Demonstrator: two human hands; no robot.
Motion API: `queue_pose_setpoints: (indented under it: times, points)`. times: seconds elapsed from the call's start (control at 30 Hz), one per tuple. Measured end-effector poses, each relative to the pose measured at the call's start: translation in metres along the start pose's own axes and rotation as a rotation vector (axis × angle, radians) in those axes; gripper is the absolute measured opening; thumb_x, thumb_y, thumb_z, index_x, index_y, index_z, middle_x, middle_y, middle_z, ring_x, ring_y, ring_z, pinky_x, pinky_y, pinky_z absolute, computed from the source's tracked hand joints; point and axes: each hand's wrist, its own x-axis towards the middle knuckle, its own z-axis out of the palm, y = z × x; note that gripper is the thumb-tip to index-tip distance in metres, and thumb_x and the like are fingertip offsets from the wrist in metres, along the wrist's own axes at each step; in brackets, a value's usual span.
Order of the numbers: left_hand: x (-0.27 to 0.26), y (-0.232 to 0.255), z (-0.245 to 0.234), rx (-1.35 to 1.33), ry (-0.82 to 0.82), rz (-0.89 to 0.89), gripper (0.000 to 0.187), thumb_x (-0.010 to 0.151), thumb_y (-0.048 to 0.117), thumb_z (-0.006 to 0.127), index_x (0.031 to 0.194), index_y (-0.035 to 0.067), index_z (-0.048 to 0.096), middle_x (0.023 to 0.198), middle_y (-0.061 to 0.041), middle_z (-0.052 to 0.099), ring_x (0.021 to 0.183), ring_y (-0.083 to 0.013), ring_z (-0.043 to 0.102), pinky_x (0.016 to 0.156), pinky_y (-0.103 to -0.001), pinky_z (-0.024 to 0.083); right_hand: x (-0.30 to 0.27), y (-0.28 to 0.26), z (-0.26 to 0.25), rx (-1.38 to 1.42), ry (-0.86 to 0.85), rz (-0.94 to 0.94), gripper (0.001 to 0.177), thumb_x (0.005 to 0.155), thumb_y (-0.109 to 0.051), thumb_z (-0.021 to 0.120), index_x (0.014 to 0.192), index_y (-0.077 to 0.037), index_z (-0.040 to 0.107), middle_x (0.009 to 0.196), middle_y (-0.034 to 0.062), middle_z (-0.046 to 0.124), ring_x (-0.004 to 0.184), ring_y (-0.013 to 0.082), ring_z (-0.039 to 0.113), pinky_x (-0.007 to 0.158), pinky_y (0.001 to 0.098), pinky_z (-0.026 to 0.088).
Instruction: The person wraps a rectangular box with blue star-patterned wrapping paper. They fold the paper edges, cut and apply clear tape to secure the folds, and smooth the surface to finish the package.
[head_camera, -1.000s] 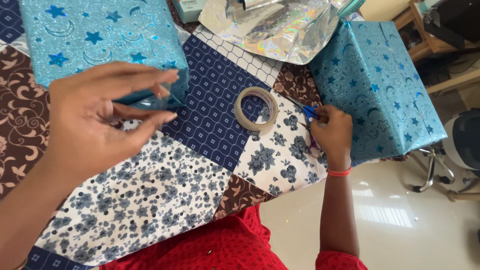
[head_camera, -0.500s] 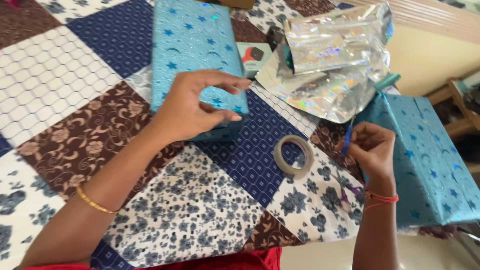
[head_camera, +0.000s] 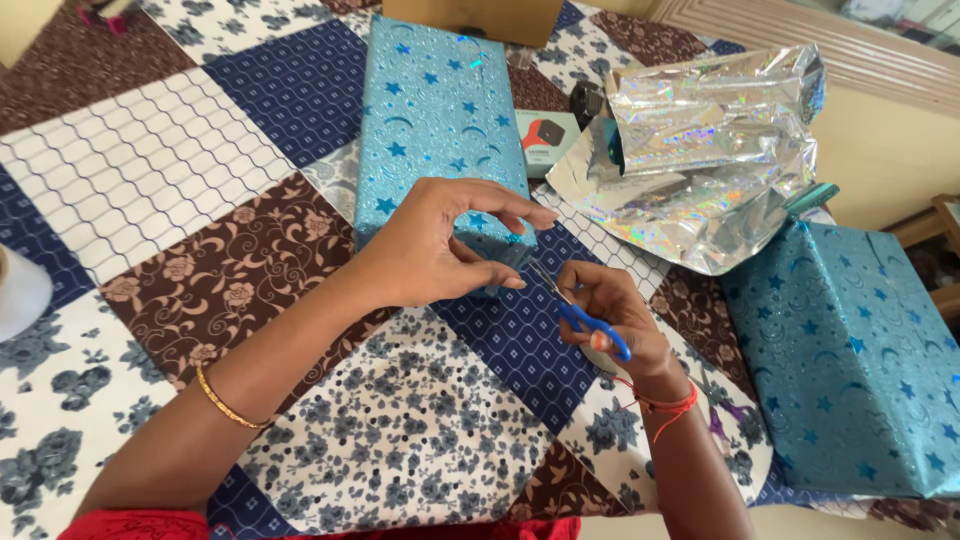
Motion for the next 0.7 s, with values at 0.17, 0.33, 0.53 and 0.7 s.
queue_pose_setpoints:
  times: [0.17, 0.33, 0.53, 0.7]
  points:
    - [0.000, -0.009, 0.009, -0.061, -0.034, -0.004, 0.052, 0.075, -0.009, 0.080, 0.121, 0.013, 0.073, 0.124, -0.007, 0.071, 0.112, -0.0150, 0.070, 0.073, -0.029, 0.067, -0.008, 0.003, 0.001, -0.030, 0.033, 0.025, 0.058, 0.069, -0.037, 0.091, 0.090, -0.001, 0.050, 0.073, -0.0022, 0.047, 0.059, 0.0051, 0.044, 0.051, 0.0219, 0.031]
    - [0.002, -0.010, 0.009, -0.021, -0.069, -0.082, 0.055, 0.071, -0.007, 0.083, 0.121, 0.014, 0.074, 0.117, -0.006, 0.074, 0.108, -0.0132, 0.071, 0.072, -0.028, 0.066, -0.010, -0.001, 0.004, -0.041, 0.062, 0.067, 0.052, 0.069, -0.029, 0.091, 0.085, -0.004, 0.049, 0.072, -0.0025, 0.048, 0.060, 0.0058, 0.048, 0.051, 0.0224, 0.034]
    - [0.003, -0.009, 0.012, -0.024, -0.112, -0.113, 0.055, 0.072, -0.007, 0.082, 0.121, 0.017, 0.074, 0.121, -0.004, 0.075, 0.108, -0.0121, 0.069, 0.070, -0.027, 0.066, -0.013, -0.003, 0.001, -0.139, 0.075, 0.073, 0.045, 0.071, -0.019, 0.088, 0.080, -0.008, 0.045, 0.069, -0.0023, 0.049, 0.061, 0.0044, 0.044, 0.053, 0.0203, 0.033]
    - [0.003, -0.010, 0.012, -0.041, -0.097, -0.141, 0.055, 0.073, -0.008, 0.081, 0.122, 0.016, 0.074, 0.120, -0.005, 0.074, 0.108, -0.0127, 0.070, 0.071, -0.027, 0.066, -0.012, 0.005, -0.004, -0.117, 0.085, 0.017, 0.050, 0.077, -0.007, 0.082, 0.076, -0.015, 0.033, 0.073, -0.0082, 0.037, 0.065, 0.0025, 0.036, 0.055, 0.0228, 0.035]
